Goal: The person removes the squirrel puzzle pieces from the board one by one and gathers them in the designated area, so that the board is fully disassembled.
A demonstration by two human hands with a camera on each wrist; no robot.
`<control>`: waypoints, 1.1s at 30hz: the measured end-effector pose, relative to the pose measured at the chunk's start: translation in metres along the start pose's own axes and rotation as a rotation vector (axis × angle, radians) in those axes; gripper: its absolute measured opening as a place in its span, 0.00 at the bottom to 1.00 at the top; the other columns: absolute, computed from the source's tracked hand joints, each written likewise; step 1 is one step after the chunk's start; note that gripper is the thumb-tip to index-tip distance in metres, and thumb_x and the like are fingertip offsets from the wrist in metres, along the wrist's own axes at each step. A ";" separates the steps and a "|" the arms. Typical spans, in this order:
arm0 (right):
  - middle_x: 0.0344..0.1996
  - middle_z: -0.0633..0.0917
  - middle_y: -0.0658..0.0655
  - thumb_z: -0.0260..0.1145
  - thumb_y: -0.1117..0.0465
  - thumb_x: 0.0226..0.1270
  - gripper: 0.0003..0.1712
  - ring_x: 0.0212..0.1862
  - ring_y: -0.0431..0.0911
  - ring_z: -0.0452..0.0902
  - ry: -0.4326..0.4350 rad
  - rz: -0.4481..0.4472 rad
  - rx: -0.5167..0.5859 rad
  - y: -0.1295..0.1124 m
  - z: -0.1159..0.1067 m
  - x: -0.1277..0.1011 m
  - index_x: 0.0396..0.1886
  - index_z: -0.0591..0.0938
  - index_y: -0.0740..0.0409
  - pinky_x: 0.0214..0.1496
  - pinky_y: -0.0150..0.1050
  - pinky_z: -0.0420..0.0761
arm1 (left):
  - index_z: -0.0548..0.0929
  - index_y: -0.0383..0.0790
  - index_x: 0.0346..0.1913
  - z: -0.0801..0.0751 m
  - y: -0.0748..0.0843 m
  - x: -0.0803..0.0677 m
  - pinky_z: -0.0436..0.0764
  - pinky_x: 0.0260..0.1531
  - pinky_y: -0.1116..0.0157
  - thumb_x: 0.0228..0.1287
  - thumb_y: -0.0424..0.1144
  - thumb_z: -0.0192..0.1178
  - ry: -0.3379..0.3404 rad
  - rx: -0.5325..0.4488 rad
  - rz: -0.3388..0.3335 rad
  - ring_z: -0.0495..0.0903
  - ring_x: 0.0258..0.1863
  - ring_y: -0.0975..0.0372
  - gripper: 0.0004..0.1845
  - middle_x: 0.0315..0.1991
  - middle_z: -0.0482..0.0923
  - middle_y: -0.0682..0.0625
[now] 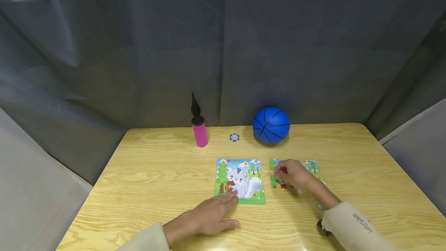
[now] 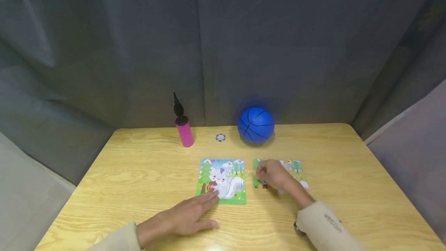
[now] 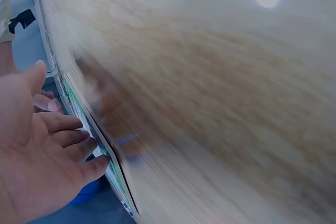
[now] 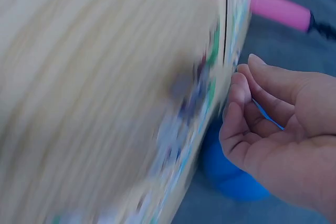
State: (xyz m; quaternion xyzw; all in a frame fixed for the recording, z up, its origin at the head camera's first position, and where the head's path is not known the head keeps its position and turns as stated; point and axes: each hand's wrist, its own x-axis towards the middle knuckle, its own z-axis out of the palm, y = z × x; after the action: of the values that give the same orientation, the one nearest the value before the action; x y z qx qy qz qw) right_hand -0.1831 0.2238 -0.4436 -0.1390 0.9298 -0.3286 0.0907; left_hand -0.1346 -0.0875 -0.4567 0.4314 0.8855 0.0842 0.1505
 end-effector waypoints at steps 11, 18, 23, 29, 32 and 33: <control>0.27 0.83 0.52 0.66 0.67 0.61 0.03 0.30 0.37 0.73 -0.007 -0.099 -0.027 -0.038 0.039 0.030 0.34 0.84 0.61 0.31 0.28 0.74 | 0.59 0.35 0.71 -0.002 -0.007 -0.006 0.62 0.71 0.55 0.70 0.64 0.39 0.042 0.022 -0.017 0.55 0.74 0.53 0.40 0.75 0.51 0.42; 0.26 0.84 0.51 0.66 0.67 0.61 0.03 0.29 0.36 0.73 -0.025 -0.107 -0.020 -0.050 0.053 0.036 0.34 0.84 0.61 0.30 0.28 0.74 | 0.60 0.33 0.71 -0.003 -0.009 -0.009 0.62 0.70 0.54 0.71 0.63 0.39 0.028 0.025 -0.023 0.55 0.73 0.52 0.40 0.74 0.51 0.41; 0.26 0.83 0.50 0.66 0.67 0.61 0.04 0.28 0.37 0.73 -0.064 -0.093 0.030 -0.058 0.061 0.039 0.34 0.84 0.61 0.29 0.28 0.75 | 0.61 0.32 0.70 -0.002 -0.009 -0.011 0.62 0.70 0.54 0.70 0.63 0.39 0.028 0.041 -0.026 0.55 0.74 0.52 0.40 0.74 0.51 0.40; 0.27 0.83 0.51 0.66 0.66 0.61 0.04 0.27 0.38 0.73 -0.095 -0.063 0.054 -0.067 0.067 0.041 0.35 0.85 0.62 0.28 0.28 0.75 | 0.60 0.32 0.71 -0.001 -0.007 -0.011 0.63 0.70 0.53 0.69 0.64 0.39 0.013 0.051 -0.036 0.53 0.74 0.51 0.42 0.75 0.48 0.40; 0.26 0.82 0.51 0.66 0.68 0.61 0.04 0.27 0.38 0.72 -0.093 -0.068 0.054 -0.069 0.070 0.041 0.35 0.84 0.62 0.27 0.28 0.74 | 0.59 0.33 0.71 -0.001 -0.006 -0.011 0.64 0.69 0.53 0.69 0.65 0.39 0.005 0.066 -0.043 0.53 0.74 0.51 0.42 0.75 0.49 0.40; 0.26 0.82 0.51 0.65 0.68 0.61 0.04 0.27 0.38 0.72 -0.095 -0.071 0.057 -0.069 0.070 0.041 0.35 0.84 0.63 0.27 0.27 0.73 | 0.59 0.33 0.71 -0.001 -0.005 -0.011 0.64 0.69 0.53 0.68 0.65 0.39 0.001 0.066 -0.046 0.53 0.74 0.52 0.42 0.75 0.49 0.40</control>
State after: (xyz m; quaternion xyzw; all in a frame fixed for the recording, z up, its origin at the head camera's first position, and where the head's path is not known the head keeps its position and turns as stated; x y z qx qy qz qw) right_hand -0.1900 0.1178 -0.4568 -0.1848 0.9091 -0.3511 0.1269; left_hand -0.1323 -0.0998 -0.4551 0.4155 0.8976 0.0515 0.1378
